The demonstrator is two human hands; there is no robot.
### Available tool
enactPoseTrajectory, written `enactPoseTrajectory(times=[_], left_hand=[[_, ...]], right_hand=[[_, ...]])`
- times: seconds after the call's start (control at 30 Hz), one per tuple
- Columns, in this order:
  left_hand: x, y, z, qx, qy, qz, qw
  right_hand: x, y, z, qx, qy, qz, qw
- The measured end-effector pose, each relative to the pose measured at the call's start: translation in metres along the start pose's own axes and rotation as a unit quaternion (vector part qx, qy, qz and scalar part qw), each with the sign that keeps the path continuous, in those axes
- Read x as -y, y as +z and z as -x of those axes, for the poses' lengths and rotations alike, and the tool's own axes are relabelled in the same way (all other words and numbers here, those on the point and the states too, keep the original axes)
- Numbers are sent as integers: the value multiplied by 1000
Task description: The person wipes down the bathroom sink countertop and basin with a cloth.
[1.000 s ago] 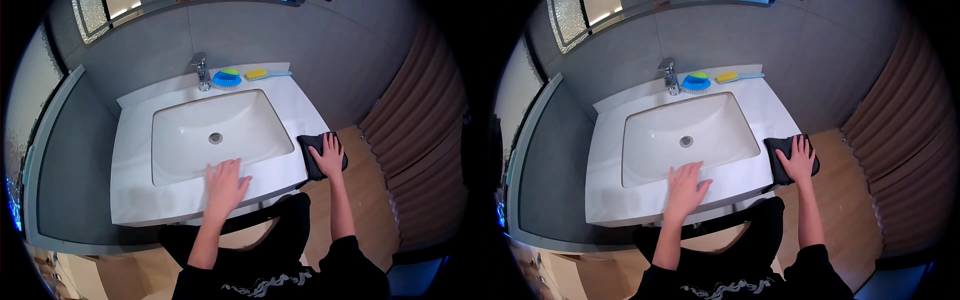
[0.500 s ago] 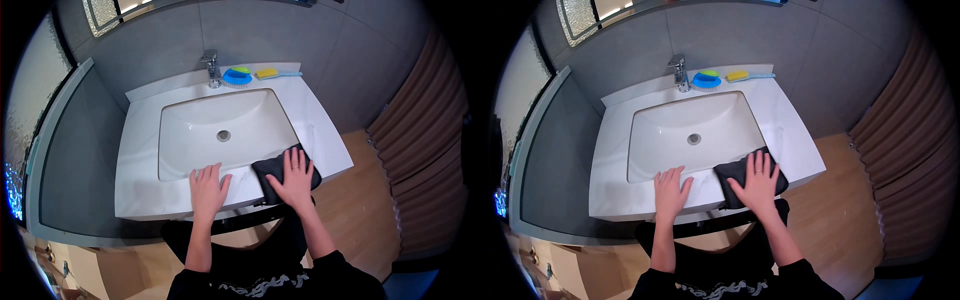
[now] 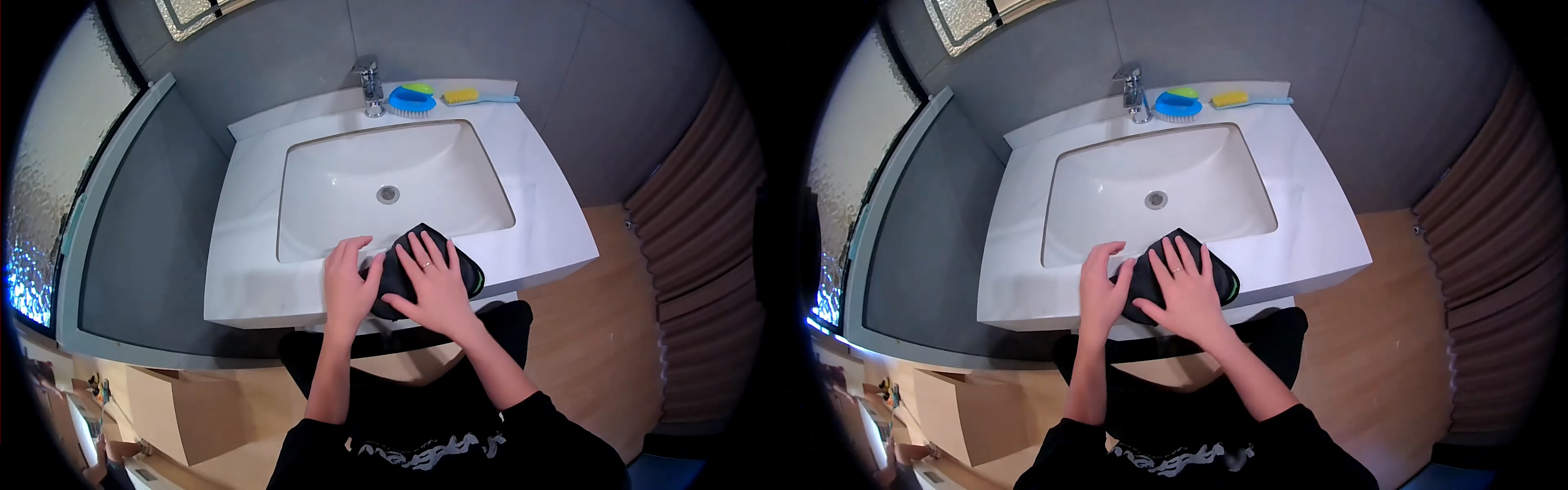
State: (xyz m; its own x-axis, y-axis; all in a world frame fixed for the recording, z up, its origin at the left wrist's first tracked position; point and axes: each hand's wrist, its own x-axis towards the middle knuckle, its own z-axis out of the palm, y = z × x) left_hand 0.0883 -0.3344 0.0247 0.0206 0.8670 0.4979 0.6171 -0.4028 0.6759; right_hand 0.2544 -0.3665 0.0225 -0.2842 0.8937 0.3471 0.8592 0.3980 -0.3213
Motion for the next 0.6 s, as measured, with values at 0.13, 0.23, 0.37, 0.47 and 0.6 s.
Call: enactPoseTrajectory(times=[0.13,0.23,0.37,0.47,0.6], left_hand=[[5,4,2,41,71,-102,991],[3,1,-1,58,62,-94,992],[2,-3,-2,68,75,-74,992],[2,-4,-1,86,85,-33,992],[-1,-3,-2,64,97,-7,993]], right_hand=[[-21,-11,-5,-9,35,-151,988],[-39,-6,-16,-17,68,-94,993],[-34,-5,-25,-2,105,-28,994],[-33,-5,-28,-4,103,-36,994],[-37,-11,-31,-92,107,-265,954]])
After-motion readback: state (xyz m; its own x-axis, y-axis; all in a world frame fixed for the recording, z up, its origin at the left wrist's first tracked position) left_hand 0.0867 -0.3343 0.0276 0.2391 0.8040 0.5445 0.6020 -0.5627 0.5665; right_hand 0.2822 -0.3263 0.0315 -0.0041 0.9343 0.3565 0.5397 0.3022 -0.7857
